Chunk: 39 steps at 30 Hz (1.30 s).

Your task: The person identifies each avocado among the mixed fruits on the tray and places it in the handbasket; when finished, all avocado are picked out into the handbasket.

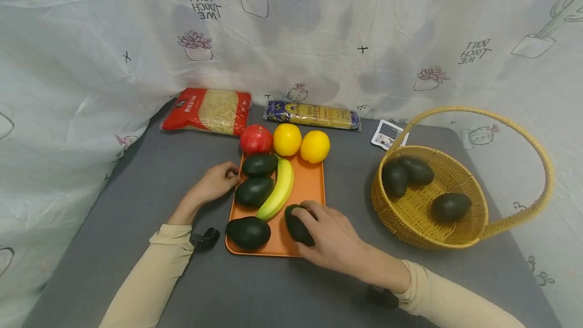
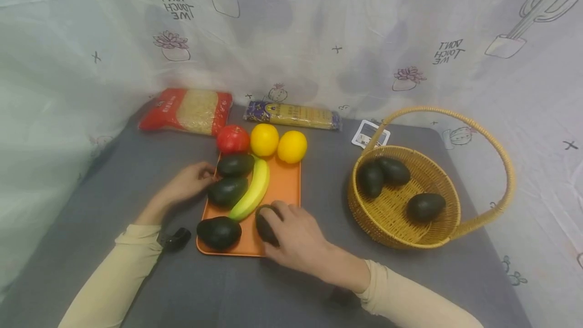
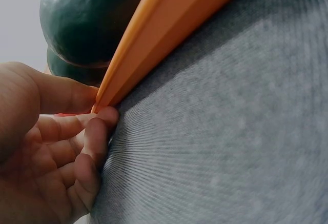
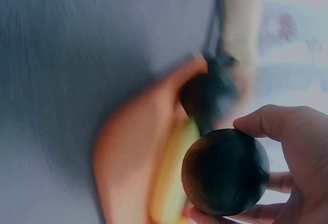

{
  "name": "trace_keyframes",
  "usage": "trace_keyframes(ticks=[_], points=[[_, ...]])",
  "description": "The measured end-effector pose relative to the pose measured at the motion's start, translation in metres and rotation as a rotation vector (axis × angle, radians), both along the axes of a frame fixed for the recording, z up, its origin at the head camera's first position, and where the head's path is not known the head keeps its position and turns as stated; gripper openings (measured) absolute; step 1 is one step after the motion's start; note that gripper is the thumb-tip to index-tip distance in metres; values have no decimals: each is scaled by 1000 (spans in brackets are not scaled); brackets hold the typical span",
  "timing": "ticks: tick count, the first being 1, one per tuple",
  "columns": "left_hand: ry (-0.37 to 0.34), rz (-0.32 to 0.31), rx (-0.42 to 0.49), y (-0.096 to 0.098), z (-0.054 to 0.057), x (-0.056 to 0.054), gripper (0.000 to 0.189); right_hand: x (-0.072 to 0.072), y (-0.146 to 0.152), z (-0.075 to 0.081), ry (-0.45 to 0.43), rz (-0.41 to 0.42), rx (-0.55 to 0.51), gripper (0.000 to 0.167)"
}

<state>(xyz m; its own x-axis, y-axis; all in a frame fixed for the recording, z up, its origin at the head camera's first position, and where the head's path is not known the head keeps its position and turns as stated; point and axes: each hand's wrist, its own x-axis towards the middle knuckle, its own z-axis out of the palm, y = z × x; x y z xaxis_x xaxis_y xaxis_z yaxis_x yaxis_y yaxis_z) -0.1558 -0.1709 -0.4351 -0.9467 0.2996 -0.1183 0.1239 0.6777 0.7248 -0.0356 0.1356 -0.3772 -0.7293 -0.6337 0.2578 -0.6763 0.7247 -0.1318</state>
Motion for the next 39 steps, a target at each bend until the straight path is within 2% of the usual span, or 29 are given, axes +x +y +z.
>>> trace_keyframes(ticks=[5,8,11,13,18,22,24,28,32,34,36,39], points=[[0,5,2,-2,1,-1,26,-22,49,42,68,-196,-37,58],[1,-1,0,-2,4,-2,27,-35,88,65,51,-348,-20,59],[3,-7,-7,-2,7,-3,27,-47,128,79,-48,-509,45,60],[-2,-10,-7,-1,8,-3,28,-57,156,83,-142,-604,100,62],[-27,-19,0,0,10,-3,29,-80,211,72,-356,-735,205,69],[-29,-18,-3,-1,6,0,28,-92,231,57,-474,-771,286,73],[-29,-15,-2,0,4,1,28,-96,236,51,-507,-758,317,76],[-22,-10,0,1,2,2,27,-100,243,45,-525,-676,375,71],[-24,-7,1,1,2,2,27,-102,245,46,-515,-577,414,51],[-24,-4,3,1,2,1,27,-101,243,48,-499,-561,403,39],[-22,-1,6,1,3,1,27,-99,234,54,-441,-574,367,31],[-25,4,9,1,3,1,26,-89,204,62,-263,-582,268,22]])
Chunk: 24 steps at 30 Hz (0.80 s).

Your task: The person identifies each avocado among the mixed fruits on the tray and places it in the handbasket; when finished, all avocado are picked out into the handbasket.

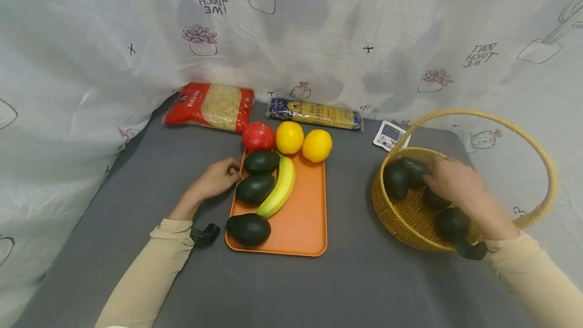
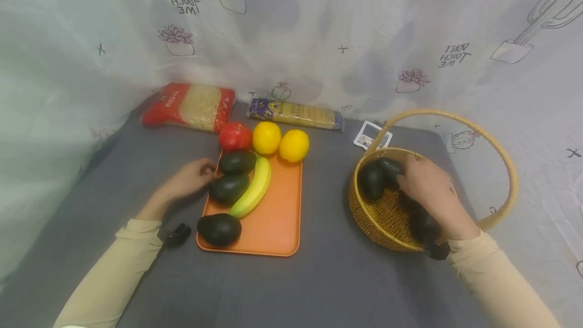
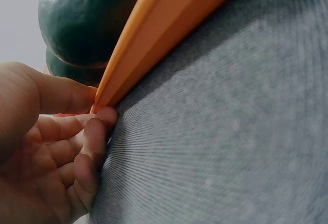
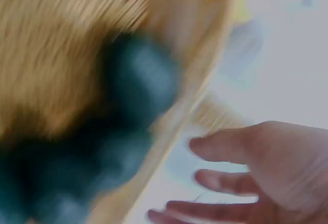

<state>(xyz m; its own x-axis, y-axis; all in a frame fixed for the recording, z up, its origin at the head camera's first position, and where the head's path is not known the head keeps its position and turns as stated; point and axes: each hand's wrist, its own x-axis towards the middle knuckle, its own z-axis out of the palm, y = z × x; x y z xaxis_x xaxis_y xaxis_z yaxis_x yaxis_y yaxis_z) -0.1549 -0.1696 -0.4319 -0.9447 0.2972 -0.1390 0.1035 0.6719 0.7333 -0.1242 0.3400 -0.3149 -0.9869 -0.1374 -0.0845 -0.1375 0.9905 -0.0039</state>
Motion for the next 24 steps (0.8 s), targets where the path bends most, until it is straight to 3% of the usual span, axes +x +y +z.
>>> trace_keyframes(ticks=[3,5,9,12,16,20,24], points=[[7,5,-5,0,2,0,26,16,-48,1,228,94,-59,17],[10,9,-7,-1,2,0,26,27,-83,-7,355,216,-101,21],[15,5,-4,-2,1,0,26,49,-147,-35,472,465,-161,32],[8,-3,-4,-2,-1,1,26,67,-185,-60,473,607,-216,40],[7,0,-14,-1,-4,1,27,85,-225,-85,413,733,-288,47],[11,3,-15,-1,-4,1,28,92,-257,-96,361,818,-300,51],[1,-3,-17,0,-3,0,28,91,-276,-100,347,851,-238,53]])
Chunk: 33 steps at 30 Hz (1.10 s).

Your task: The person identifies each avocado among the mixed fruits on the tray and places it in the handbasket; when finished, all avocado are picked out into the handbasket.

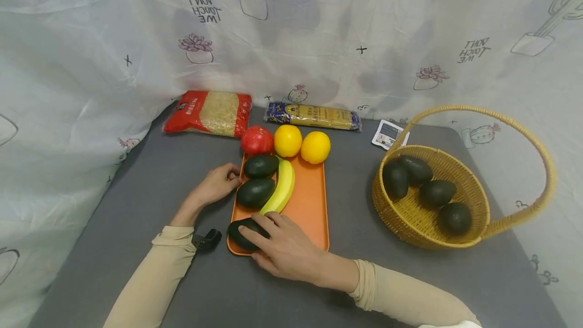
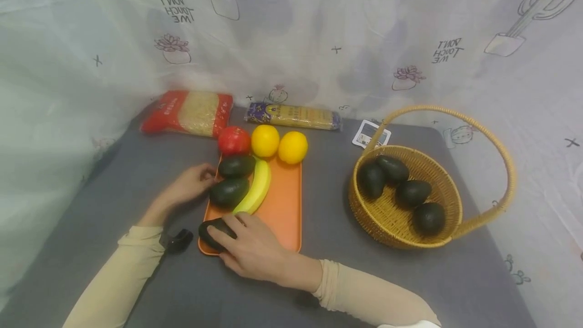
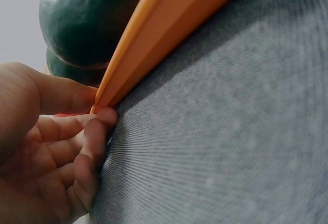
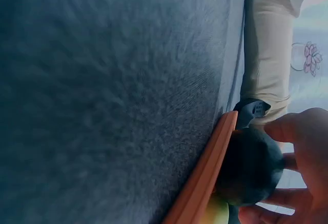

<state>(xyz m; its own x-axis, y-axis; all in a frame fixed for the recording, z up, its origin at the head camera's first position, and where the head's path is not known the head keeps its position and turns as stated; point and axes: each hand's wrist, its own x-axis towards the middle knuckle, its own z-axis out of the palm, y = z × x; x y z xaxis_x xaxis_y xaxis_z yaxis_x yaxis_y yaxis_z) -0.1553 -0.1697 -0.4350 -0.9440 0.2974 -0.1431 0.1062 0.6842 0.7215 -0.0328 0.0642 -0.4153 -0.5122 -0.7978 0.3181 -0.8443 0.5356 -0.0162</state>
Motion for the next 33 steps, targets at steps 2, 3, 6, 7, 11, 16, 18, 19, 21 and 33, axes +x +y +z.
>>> trace_keyframes(ticks=[2,3,6,7,11,16,18,19,21,33], points=[[0,-2,-1,1,-2,0,28,-1,-5,-2,12,-14,27,54],[1,-3,-1,1,-3,0,28,-2,-6,-3,21,-24,38,54],[7,-1,-3,2,-4,0,28,-3,-6,-4,28,-44,29,54],[7,-1,-3,2,-5,0,28,-3,-5,-3,25,-49,20,53],[11,0,7,4,-4,1,28,-5,10,9,2,-68,-54,52],[42,-2,8,3,-3,1,26,-11,52,37,-14,-161,-158,57],[43,-3,7,3,-3,1,26,-14,76,49,-5,-223,-196,58],[43,-4,8,3,-2,0,26,-15,89,54,2,-251,-215,58],[41,-3,6,2,-3,0,26,-18,115,62,9,-327,-232,59],[50,18,-11,0,-2,-1,25,-24,238,84,-245,-840,-140,65]])
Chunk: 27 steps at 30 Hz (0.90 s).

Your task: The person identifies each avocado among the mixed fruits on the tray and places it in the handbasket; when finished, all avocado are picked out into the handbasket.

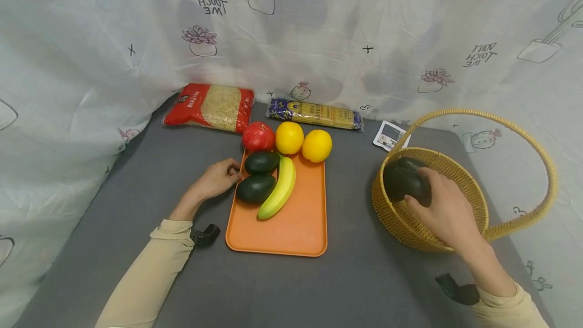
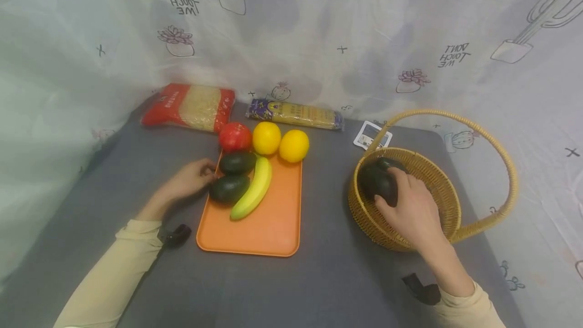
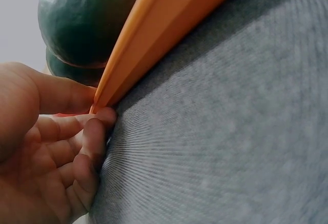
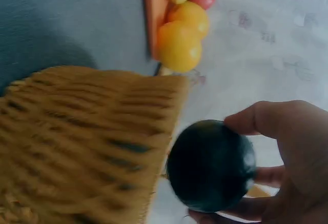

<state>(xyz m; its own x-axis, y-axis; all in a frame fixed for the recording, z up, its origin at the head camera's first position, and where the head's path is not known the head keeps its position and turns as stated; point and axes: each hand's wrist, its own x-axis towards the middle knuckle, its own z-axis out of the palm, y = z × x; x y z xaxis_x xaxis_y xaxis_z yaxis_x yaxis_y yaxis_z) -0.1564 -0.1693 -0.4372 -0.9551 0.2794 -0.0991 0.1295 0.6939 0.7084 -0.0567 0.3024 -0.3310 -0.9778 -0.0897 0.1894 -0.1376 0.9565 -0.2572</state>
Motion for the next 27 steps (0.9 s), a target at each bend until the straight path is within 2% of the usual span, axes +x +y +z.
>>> trace_keyframes(ticks=[3,7,10,14,17,20,23,27], points=[[-2,-1,-3,0,0,0,26,0,10,-7,-156,-30,6,66],[-7,2,-1,0,-1,0,26,-4,12,-17,-310,-14,-5,64],[-19,2,3,1,-1,1,27,-6,12,-21,-368,31,0,58],[-21,-1,3,2,-1,2,27,-5,12,-20,-385,69,20,51],[-16,-6,3,2,0,1,26,-4,10,-14,-350,58,53,48],[-18,-11,7,2,2,0,26,-4,-1,-2,-263,55,81,45],[-18,-11,2,2,2,-1,26,-6,-26,8,-112,88,79,41],[-17,-4,5,1,1,0,26,-19,-79,9,104,228,40,39]])
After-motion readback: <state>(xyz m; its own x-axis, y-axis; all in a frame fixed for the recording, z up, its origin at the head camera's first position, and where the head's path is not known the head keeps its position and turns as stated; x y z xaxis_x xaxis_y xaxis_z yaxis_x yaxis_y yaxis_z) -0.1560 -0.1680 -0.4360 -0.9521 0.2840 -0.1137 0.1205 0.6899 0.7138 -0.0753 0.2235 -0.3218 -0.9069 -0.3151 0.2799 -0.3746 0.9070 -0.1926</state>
